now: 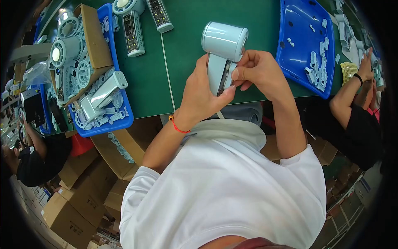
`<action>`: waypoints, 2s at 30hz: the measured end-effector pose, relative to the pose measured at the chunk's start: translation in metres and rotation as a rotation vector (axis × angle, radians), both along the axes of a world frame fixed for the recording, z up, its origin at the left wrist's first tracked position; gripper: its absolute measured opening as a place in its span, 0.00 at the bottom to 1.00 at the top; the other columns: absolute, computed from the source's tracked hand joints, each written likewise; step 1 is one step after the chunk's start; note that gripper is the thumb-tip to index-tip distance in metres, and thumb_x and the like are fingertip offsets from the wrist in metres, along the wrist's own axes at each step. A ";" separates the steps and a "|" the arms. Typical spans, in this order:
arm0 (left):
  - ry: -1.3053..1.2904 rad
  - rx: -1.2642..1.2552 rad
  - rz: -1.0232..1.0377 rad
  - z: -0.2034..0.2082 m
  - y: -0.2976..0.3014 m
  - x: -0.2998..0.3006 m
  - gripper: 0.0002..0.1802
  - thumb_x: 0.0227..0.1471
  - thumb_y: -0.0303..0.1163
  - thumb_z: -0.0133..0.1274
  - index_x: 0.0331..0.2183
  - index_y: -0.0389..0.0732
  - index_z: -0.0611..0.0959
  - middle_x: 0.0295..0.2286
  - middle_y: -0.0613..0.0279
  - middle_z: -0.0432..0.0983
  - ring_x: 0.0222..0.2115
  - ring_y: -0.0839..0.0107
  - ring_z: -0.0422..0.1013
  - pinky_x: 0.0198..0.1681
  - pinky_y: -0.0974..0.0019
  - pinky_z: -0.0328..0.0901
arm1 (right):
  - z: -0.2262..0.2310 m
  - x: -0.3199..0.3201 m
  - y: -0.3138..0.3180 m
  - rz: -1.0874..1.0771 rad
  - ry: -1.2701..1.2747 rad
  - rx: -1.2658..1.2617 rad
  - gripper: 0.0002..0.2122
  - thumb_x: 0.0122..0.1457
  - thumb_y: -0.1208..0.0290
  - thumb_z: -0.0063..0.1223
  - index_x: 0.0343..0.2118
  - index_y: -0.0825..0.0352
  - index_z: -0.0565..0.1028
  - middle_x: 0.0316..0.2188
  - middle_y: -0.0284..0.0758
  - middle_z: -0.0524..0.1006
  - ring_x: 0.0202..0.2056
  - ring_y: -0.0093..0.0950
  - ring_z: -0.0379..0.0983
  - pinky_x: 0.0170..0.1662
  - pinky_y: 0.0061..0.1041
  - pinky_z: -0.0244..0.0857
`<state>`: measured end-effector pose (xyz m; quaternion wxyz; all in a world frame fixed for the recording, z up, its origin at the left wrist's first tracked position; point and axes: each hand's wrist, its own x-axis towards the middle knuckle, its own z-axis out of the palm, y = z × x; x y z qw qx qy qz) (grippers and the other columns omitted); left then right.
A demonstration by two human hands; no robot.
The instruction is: Assembling components for handheld fans on a factory production line.
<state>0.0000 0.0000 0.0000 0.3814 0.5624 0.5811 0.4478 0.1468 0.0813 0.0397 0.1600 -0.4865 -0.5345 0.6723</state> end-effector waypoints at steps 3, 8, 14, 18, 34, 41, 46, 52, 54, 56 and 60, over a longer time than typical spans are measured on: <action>-0.020 -0.063 0.020 0.001 0.002 -0.001 0.36 0.35 0.35 0.56 0.45 0.28 0.61 0.32 0.44 0.70 0.32 0.52 0.71 0.35 0.59 0.65 | -0.002 -0.003 -0.001 -0.007 0.029 -0.037 0.11 0.44 0.72 0.61 0.25 0.71 0.71 0.20 0.35 0.75 0.22 0.22 0.73 0.21 0.17 0.66; -0.213 -0.219 -0.091 0.006 0.000 -0.011 0.34 0.35 0.33 0.55 0.44 0.28 0.62 0.31 0.47 0.70 0.30 0.59 0.71 0.34 0.63 0.65 | -0.002 0.000 -0.005 0.059 0.040 -0.116 0.18 0.44 0.66 0.62 0.34 0.72 0.70 0.26 0.35 0.75 0.27 0.23 0.73 0.28 0.18 0.68; -0.282 -0.140 -0.155 0.010 -0.002 -0.008 0.35 0.36 0.35 0.55 0.46 0.30 0.61 0.33 0.49 0.69 0.32 0.63 0.68 0.37 0.65 0.63 | -0.032 -0.003 -0.027 -0.107 0.435 0.000 0.33 0.48 0.59 0.58 0.53 0.72 0.57 0.47 0.37 0.66 0.49 0.30 0.62 0.50 0.29 0.59; -0.275 -0.157 -0.178 0.007 -0.001 -0.010 0.37 0.37 0.35 0.55 0.47 0.29 0.60 0.34 0.48 0.69 0.35 0.62 0.69 0.39 0.64 0.62 | -0.034 -0.009 -0.030 -0.147 0.539 0.038 0.29 0.50 0.64 0.56 0.52 0.72 0.58 0.46 0.39 0.67 0.47 0.29 0.64 0.49 0.29 0.60; -0.632 -0.255 -0.168 -0.005 -0.006 -0.011 0.31 0.36 0.32 0.57 0.43 0.34 0.64 0.32 0.60 0.66 0.29 0.75 0.66 0.31 0.72 0.64 | -0.030 -0.015 -0.035 -0.095 0.562 -0.018 0.33 0.51 0.62 0.57 0.56 0.68 0.54 0.48 0.37 0.64 0.48 0.26 0.62 0.52 0.26 0.55; -0.674 -0.337 -0.151 -0.001 0.000 -0.013 0.29 0.37 0.32 0.55 0.42 0.32 0.64 0.28 0.59 0.69 0.26 0.74 0.67 0.30 0.70 0.64 | -0.032 -0.018 -0.029 -0.084 0.542 -0.007 0.36 0.46 0.55 0.60 0.53 0.71 0.57 0.48 0.39 0.66 0.48 0.27 0.64 0.50 0.27 0.58; -0.511 -0.268 -0.101 0.001 0.003 -0.008 0.29 0.38 0.32 0.55 0.41 0.31 0.63 0.27 0.54 0.70 0.27 0.70 0.68 0.31 0.68 0.64 | -0.036 -0.016 -0.023 -0.107 0.610 0.086 0.28 0.49 0.68 0.58 0.51 0.71 0.59 0.44 0.37 0.68 0.45 0.25 0.64 0.47 0.24 0.61; -0.002 0.049 -0.176 0.012 -0.006 0.003 0.35 0.40 0.31 0.57 0.48 0.30 0.60 0.39 0.43 0.66 0.39 0.55 0.66 0.43 0.61 0.61 | -0.039 -0.009 -0.035 -0.063 0.334 0.125 0.31 0.48 0.59 0.58 0.51 0.71 0.61 0.49 0.41 0.67 0.51 0.29 0.62 0.54 0.29 0.54; 0.299 0.070 -0.144 0.031 -0.004 -0.008 0.37 0.38 0.31 0.59 0.49 0.31 0.62 0.40 0.45 0.67 0.39 0.56 0.67 0.41 0.61 0.63 | -0.037 -0.001 -0.041 -0.146 0.390 0.142 0.31 0.49 0.61 0.57 0.53 0.71 0.58 0.49 0.42 0.66 0.51 0.32 0.62 0.53 0.31 0.55; 0.328 0.164 0.038 0.058 0.007 -0.018 0.31 0.39 0.29 0.58 0.46 0.33 0.67 0.35 0.53 0.72 0.30 0.64 0.71 0.32 0.66 0.66 | -0.050 0.014 -0.034 -0.114 0.220 0.689 0.31 0.50 0.63 0.57 0.53 0.70 0.56 0.43 0.42 0.69 0.45 0.32 0.66 0.48 0.30 0.59; 0.462 0.238 0.047 0.102 0.079 -0.024 0.15 0.42 0.29 0.55 0.35 0.35 0.76 0.23 0.57 0.73 0.22 0.66 0.70 0.27 0.69 0.65 | -0.049 0.024 -0.033 -0.321 0.700 0.186 0.19 0.49 0.72 0.53 0.44 0.68 0.63 0.34 0.36 0.71 0.36 0.26 0.68 0.42 0.25 0.63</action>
